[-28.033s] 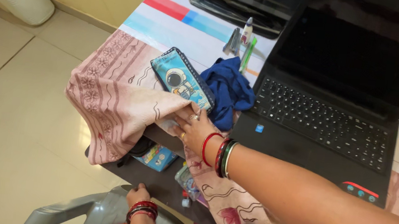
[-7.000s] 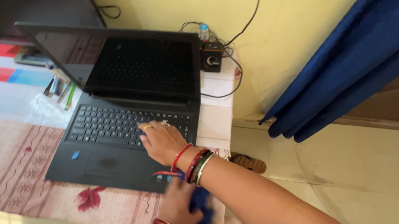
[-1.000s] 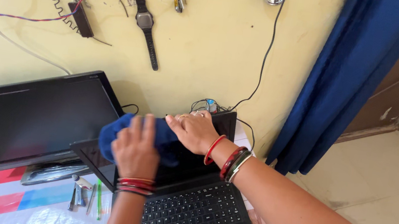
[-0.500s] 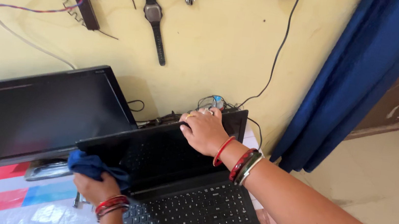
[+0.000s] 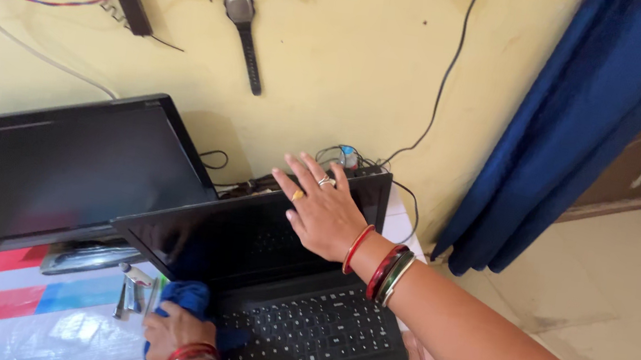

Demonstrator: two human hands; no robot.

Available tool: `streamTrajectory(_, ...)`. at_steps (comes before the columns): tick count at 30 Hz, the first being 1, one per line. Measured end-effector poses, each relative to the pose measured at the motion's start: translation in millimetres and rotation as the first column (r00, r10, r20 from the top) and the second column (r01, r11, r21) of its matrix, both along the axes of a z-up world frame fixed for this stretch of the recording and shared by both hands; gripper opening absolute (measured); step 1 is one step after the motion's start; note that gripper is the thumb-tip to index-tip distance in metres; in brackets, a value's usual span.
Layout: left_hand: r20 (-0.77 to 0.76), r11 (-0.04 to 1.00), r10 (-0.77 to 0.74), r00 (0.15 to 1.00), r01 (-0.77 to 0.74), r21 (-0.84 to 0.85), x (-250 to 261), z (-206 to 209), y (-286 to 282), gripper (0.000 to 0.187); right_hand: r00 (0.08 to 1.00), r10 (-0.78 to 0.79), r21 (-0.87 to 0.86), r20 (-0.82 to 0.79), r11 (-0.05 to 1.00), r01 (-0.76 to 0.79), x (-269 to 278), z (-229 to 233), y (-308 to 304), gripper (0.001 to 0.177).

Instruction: The person organizes a workspace by putting items into a pouch, wiping a desk and laptop with a cloth, and clearing books from a chair.

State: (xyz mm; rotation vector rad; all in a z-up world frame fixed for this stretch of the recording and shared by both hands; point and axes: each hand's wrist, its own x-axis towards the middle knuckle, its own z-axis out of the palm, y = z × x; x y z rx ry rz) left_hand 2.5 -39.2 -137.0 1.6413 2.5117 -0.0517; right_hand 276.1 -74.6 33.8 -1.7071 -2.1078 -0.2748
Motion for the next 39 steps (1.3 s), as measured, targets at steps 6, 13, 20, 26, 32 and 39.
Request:
streamTrajectory(6, -0.105, 0.991, -0.116, 0.988, 0.108, -0.074, 46.7, -26.8, -0.9, 0.05, 0.992, 0.009, -0.029, 0.124, 1.0, -0.006, 10.3, -9.8, -32.3, 0.076)
streamTrajectory(13, -0.102, 0.883, -0.468, 0.878, 0.461, -0.084, 200.7, -61.3, -41.6, 0.048, 0.989, 0.04, -0.079, 0.141, 0.996, -0.029, 38.9, -38.8, -69.5, 0.069)
streamTrajectory(20, 0.193, 0.445, -0.89, 0.412, 0.878, 0.176, 275.3, -75.7, -93.5, 0.063, 0.995, 0.053, -0.202, 0.084, 0.979, -0.035, 61.4, -58.7, -90.2, 0.071)
streamTrajectory(26, 0.052, 0.597, -0.803, 0.594, 0.799, 0.075, 127.7, -17.2, -59.8, 0.061, 0.995, 0.063, -0.226, 0.083, 0.973, -0.043, 77.5, -70.5, -100.1, 0.068)
streamTrajectory(32, 0.018, 0.994, -0.111, 0.994, 0.111, -0.003, 18.9, -0.8, -53.6, 0.055, 0.998, 0.065, -0.33, 0.018, 0.942, -0.055, 78.8, -82.9, -107.2, 0.066)
streamTrajectory(39, 0.115, 0.954, -0.289, 0.95, 0.296, -0.047, 154.7, -18.8, -111.2, 0.066, 0.997, 0.076, -0.372, -0.023, 0.925, -0.079, 86.1, -93.4, -108.2, 0.063)
